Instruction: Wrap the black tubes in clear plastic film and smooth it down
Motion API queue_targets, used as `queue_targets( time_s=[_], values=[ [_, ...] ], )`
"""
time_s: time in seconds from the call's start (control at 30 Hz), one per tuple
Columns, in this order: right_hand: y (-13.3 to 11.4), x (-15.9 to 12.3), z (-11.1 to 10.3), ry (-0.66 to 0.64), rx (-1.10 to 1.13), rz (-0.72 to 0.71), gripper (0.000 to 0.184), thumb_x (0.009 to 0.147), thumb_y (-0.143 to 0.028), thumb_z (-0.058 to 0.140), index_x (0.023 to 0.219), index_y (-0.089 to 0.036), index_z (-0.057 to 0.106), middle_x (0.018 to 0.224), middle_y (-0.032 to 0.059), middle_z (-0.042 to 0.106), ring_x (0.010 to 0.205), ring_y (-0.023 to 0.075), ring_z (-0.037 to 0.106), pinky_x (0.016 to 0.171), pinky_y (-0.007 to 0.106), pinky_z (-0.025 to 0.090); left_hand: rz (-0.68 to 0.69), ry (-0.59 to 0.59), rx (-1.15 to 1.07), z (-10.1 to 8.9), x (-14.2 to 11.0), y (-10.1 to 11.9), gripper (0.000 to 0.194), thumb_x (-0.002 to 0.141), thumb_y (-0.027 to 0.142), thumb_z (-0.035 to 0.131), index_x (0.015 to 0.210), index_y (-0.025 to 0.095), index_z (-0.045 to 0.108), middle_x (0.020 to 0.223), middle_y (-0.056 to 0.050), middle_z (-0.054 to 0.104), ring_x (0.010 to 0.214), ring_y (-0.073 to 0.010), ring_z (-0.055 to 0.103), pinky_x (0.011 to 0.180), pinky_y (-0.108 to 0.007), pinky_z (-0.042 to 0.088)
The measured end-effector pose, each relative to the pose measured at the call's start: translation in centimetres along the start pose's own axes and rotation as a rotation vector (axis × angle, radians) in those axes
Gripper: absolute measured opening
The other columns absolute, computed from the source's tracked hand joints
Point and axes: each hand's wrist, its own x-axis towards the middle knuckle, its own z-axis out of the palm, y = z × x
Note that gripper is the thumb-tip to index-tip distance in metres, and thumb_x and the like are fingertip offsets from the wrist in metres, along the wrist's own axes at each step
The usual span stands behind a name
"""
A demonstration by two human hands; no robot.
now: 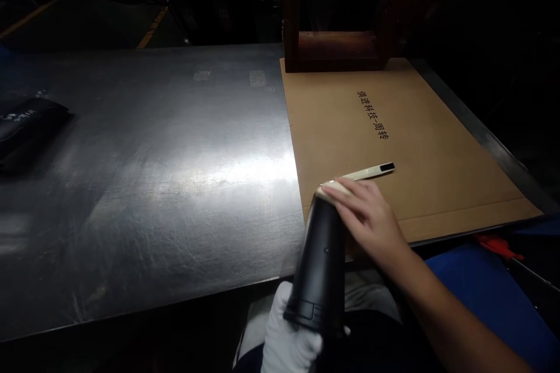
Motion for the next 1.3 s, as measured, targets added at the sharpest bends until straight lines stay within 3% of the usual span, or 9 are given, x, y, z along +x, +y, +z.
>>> queue_targets(
  time_s=[0.1, 0.3, 0.57, 0.73, 0.87, 0.93, 1.03, 1.13, 1.3],
  values=[
    [-0.1, -0.3, -0.1, -0.042, 0.006, -0.02, 0.036, 0.088, -0.016, 0.049, 0.118, -0.03, 0.064, 0.127, 0.0027, 0.057, 0.11, 0.0233, 0.048, 0.096, 0.042, 0.045, 0.007, -0.016, -0.001, -0.3, 0.2, -0.1, 0.055, 0.04, 0.052, 0.087, 0.069, 0.025, 0.049, 0.058, 0.003, 0.065, 0.048, -0.0208, 0.065, 0.043, -0.03, 0.053],
    [0.0, -0.8, -0.1, 0.013, -0.004, 0.006, 0.034, 0.088, -0.015, 0.049, 0.114, -0.025, 0.067, 0.122, 0.0053, 0.061, 0.106, 0.0226, 0.049, 0.096, 0.041, 0.044, 0.034, -0.063, 0.028, -1.2, 0.5, -0.7, 0.053, 0.042, 0.055, 0.085, 0.074, 0.026, 0.053, 0.059, 0.004, 0.064, 0.05, -0.0205, 0.067, 0.044, -0.029, 0.053],
    [0.0, -0.5, 0.1, 0.051, 0.048, 0.049, 0.033, 0.088, -0.017, 0.049, 0.114, -0.027, 0.066, 0.12, 0.0043, 0.063, 0.11, 0.0225, 0.051, 0.099, 0.043, 0.043, 0.044, -0.036, 0.028, -0.7, 0.4, -0.3, 0.059, 0.041, 0.056, 0.085, 0.073, 0.024, 0.049, 0.057, 0.002, 0.067, 0.048, -0.0191, 0.065, 0.045, -0.028, 0.049],
    [0.6, -5.4, -2.4, -0.011, 0.301, 0.222, 0.031, 0.089, -0.025, 0.055, 0.117, -0.034, 0.063, 0.124, -0.0006, 0.06, 0.116, 0.0198, 0.053, 0.1, 0.037, 0.044, 0.058, -0.038, 0.036, -0.5, -0.1, 0.0, 0.055, 0.045, 0.057, 0.083, 0.072, 0.023, 0.049, 0.058, 0.002, 0.065, 0.048, -0.0174, 0.063, 0.045, -0.027, 0.047],
    [2.8, -7.5, -3.6, 0.159, 0.335, 0.419, 0.029, 0.088, -0.032, 0.057, 0.116, -0.032, 0.063, 0.124, 0.0003, 0.061, 0.12, 0.0214, 0.051, 0.105, 0.04, 0.039, 0.082, -0.02, 0.061, -0.6, -0.5, 0.1, 0.033, 0.077, 0.046, 0.067, 0.093, 0.018, 0.06, 0.081, -0.002, 0.067, 0.066, -0.0167, 0.064, 0.058, -0.031, 0.054],
    [3.3, -6.4, -3.4, 0.17, 0.304, 0.397, 0.029, 0.087, -0.032, 0.057, 0.115, -0.031, 0.064, 0.125, 0.0009, 0.06, 0.12, 0.022, 0.051, 0.106, 0.041, 0.038, 0.1, 0.01, 0.076, -0.6, -0.6, 0.1, 0.027, 0.088, 0.035, 0.056, 0.107, 0.016, 0.059, 0.101, -0.006, 0.065, 0.081, -0.0176, 0.064, 0.068, -0.035, 0.055],
    [2.8, -3.3, -2.2, 0.119, 0.27, 0.259, 0.028, 0.088, -0.03, 0.056, 0.115, -0.032, 0.065, 0.124, 0.0006, 0.061, 0.118, 0.0214, 0.052, 0.106, 0.042, 0.038, 0.133, 0.047, 0.089, -0.5, -0.4, 0.1, 0.032, 0.089, 0.031, 0.056, 0.117, 0.017, 0.055, 0.116, -0.009, 0.06, 0.095, -0.021, 0.062, 0.078, -0.041, 0.053],
    [1.3, -1.1, -0.7, 0.085, 0.216, 0.117, 0.03, 0.088, -0.026, 0.054, 0.116, -0.03, 0.065, 0.123, 0.0022, 0.062, 0.115, 0.021, 0.052, 0.104, 0.041, 0.04, 0.164, 0.058, 0.095, -0.4, -0.2, -0.1, 0.033, 0.088, 0.031, 0.056, 0.118, 0.017, 0.055, 0.118, -0.009, 0.059, 0.097, -0.0217, 0.061, 0.08, -0.042, 0.053],
    [-0.5, -1.4, 0.6, 0.037, 0.095, 0.036, 0.032, 0.089, -0.022, 0.05, 0.117, -0.03, 0.064, 0.128, 0.0028, 0.058, 0.107, 0.0217, 0.05, 0.095, 0.039, 0.047, 0.172, 0.023, 0.092, -0.6, -0.2, -0.5, 0.026, 0.088, 0.03, 0.057, 0.111, 0.016, 0.058, 0.105, -0.007, 0.063, 0.083, -0.0174, 0.063, 0.068, -0.034, 0.055]
  ],
)
